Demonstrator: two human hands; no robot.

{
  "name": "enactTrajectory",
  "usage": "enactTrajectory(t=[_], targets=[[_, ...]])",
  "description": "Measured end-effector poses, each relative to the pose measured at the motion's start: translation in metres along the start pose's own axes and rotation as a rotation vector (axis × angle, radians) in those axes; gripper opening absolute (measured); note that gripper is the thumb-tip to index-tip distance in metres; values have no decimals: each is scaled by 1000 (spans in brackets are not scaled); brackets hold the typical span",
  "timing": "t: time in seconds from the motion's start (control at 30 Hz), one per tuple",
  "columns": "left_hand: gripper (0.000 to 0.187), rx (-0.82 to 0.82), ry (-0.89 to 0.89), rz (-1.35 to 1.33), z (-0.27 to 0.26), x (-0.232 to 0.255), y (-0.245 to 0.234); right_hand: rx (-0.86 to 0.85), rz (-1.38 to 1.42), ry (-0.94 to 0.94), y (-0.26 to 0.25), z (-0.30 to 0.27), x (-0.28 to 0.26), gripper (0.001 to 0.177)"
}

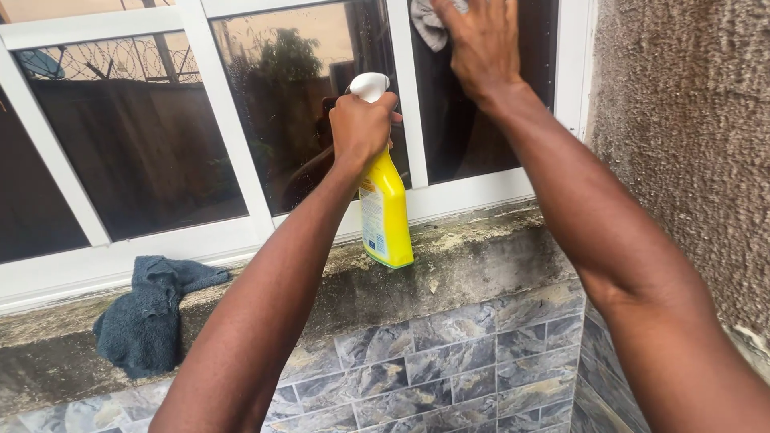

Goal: Cleaning the exterior of a window using a spray bottle and a cloth.

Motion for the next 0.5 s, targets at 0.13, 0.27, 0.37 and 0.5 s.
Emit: enactTrajectory(t=[0.13, 0.27, 0.37, 0.5], targets=[[33, -2, -44, 4, 0, -2, 0, 66, -80, -47, -14, -3, 15, 70], [35, 32, -2, -5, -1, -4, -3, -252, 73, 354, 39, -19, 65, 56], [35, 40, 22, -6, -2, 2, -4, -172, 0, 642, 47, -17, 67, 35], [32, 59, 35, -16, -1, 4, -5, -120, 113, 723, 7, 3, 17, 33]])
Point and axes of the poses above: each hand's wrist, its own z-axis towards the middle knuckle, its own y-axis out of the palm, x = y × z, the point moved 10 cm from there along z, towards the middle knuckle, and after that the axes turned 10 degrees about y, right-handed, at the moved point
